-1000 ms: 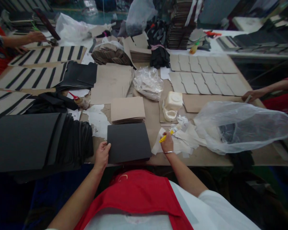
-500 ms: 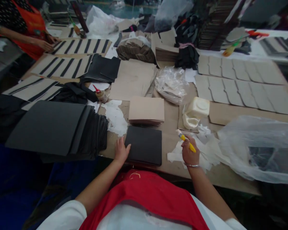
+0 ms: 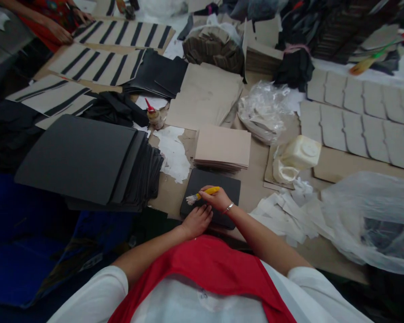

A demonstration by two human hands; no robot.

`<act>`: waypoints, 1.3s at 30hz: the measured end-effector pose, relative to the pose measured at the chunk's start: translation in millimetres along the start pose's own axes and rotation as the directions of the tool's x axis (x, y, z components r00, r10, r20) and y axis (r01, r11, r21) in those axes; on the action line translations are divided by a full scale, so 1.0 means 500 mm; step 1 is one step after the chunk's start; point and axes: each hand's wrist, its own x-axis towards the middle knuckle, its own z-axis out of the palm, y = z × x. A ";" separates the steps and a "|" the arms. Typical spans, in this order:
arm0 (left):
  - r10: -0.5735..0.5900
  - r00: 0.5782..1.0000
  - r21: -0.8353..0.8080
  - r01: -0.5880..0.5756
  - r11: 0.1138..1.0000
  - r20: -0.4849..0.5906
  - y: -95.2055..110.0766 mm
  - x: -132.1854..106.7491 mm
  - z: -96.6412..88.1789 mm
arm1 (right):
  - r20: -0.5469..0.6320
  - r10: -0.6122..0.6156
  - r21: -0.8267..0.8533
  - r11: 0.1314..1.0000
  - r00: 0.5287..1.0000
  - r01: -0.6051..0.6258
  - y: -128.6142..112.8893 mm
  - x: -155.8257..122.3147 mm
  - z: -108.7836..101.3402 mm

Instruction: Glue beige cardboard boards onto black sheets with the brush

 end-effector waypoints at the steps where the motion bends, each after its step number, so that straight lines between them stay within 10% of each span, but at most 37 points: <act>1: -0.004 1.000 0.010 0.004 1.000 -0.006 0.000 -0.001 0.001 | -0.038 0.013 0.016 1.000 0.999 -0.012 0.003 0.013 -0.005; 7: 0.003 1.000 0.047 -0.002 0.999 -0.009 0.002 -0.002 -0.013 | -0.411 0.039 0.040 0.999 0.911 -0.025 -0.001 0.029 -0.068; 15: 0.023 1.000 0.037 -0.023 0.999 -0.007 -0.002 0.008 -0.022 | -0.651 0.039 -0.169 0.966 0.758 -0.195 0.054 -0.149 -0.181; 23: -0.011 0.997 -0.009 0.011 1.000 0.074 -0.001 0.026 -0.050 | -0.474 -0.003 -0.311 0.936 0.880 -0.164 0.027 -0.300 -0.141; 29: 0.050 0.969 0.019 -0.047 0.999 -0.240 -0.039 0.180 -0.138 | -0.648 -0.098 -0.106 0.994 0.755 0.038 -0.089 -0.075 -0.233; 35: -0.099 0.973 0.099 0.122 0.988 -0.211 -0.099 0.345 -0.158 | -0.245 -0.047 -0.008 0.999 0.968 0.047 -0.170 0.204 -0.214; 39: -0.132 0.979 0.117 0.151 0.982 -0.156 -0.118 0.362 -0.132 | -0.205 0.023 0.018 1.000 0.979 -0.019 -0.171 0.321 -0.218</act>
